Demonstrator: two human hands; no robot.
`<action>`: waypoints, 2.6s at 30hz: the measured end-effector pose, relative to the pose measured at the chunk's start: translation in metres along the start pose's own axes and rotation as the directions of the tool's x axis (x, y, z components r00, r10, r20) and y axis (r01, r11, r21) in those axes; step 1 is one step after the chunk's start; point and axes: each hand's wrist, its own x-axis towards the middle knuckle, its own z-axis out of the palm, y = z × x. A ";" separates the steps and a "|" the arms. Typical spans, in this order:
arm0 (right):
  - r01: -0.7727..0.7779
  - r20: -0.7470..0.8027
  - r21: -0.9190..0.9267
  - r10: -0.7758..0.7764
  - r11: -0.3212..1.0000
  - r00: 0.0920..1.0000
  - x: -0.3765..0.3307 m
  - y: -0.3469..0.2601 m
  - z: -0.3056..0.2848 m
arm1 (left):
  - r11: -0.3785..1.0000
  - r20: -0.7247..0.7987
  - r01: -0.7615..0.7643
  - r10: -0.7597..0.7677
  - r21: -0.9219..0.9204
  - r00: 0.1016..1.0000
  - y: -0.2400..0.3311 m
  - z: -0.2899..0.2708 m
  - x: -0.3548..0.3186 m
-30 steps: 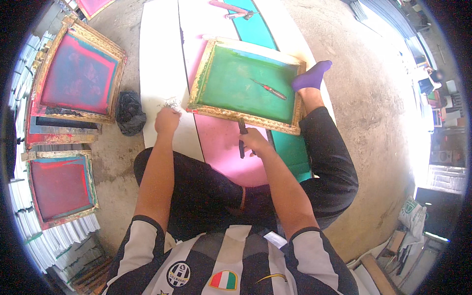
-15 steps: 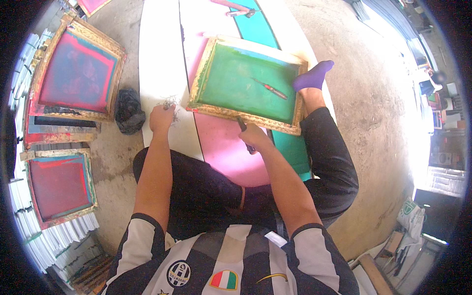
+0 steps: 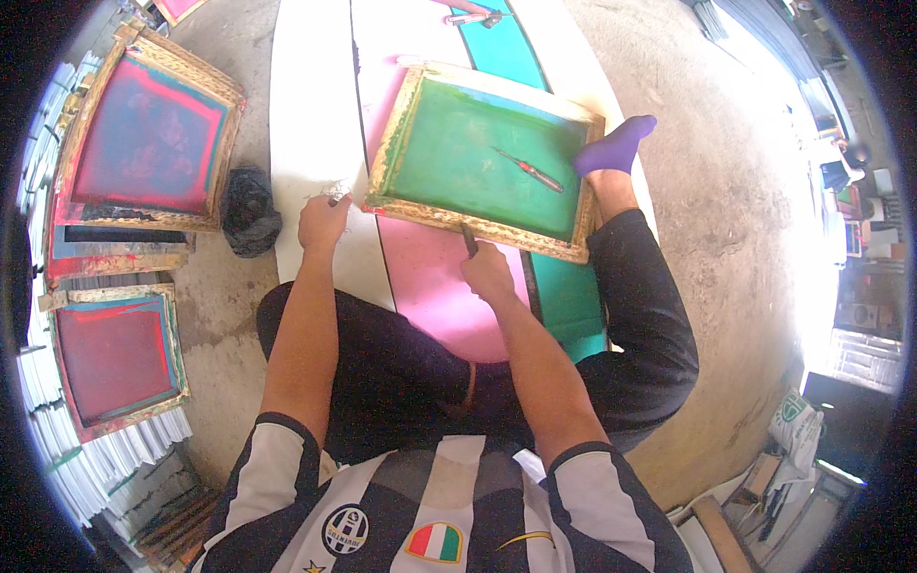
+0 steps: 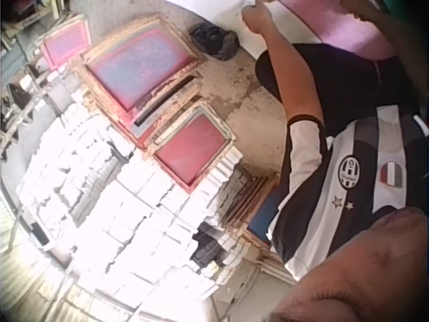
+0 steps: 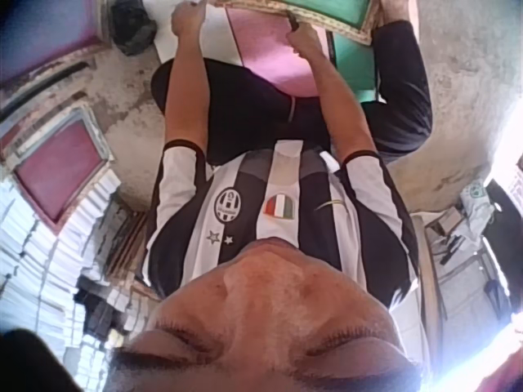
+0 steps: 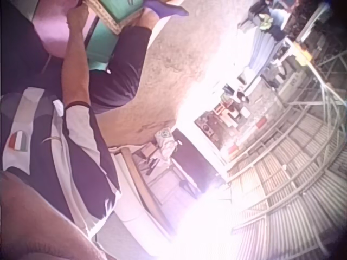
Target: The person sits on the floor and uses a small knife to scrape dried paint or residue from the edges of a green screen-printing frame. They repeatedly lift the frame, scrape along the border, and place it back down, continuing the process throughout the clip.
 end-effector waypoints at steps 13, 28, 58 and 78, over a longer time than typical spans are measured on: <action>0.152 0.122 0.444 -0.228 0.883 0.966 0.014 0.047 0.033 | 0.697 0.054 -0.671 0.702 -0.254 0.710 0.008 0.034 -0.037; 0.040 0.374 0.479 -0.245 0.877 0.894 -0.023 0.007 0.035 | 0.426 0.124 -0.902 0.901 -0.065 0.416 0.018 0.042 -0.064; -0.011 0.166 0.176 -0.018 0.984 0.986 0.022 0.010 0.009 | 1.000 -0.015 0.017 -0.017 -0.017 1.000 -0.017 0.001 0.005; -0.048 -0.022 -0.039 0.047 0.998 0.999 0.005 -0.004 0.019 | 0.961 0.137 -0.269 0.275 -0.061 0.952 0.010 0.026 -0.013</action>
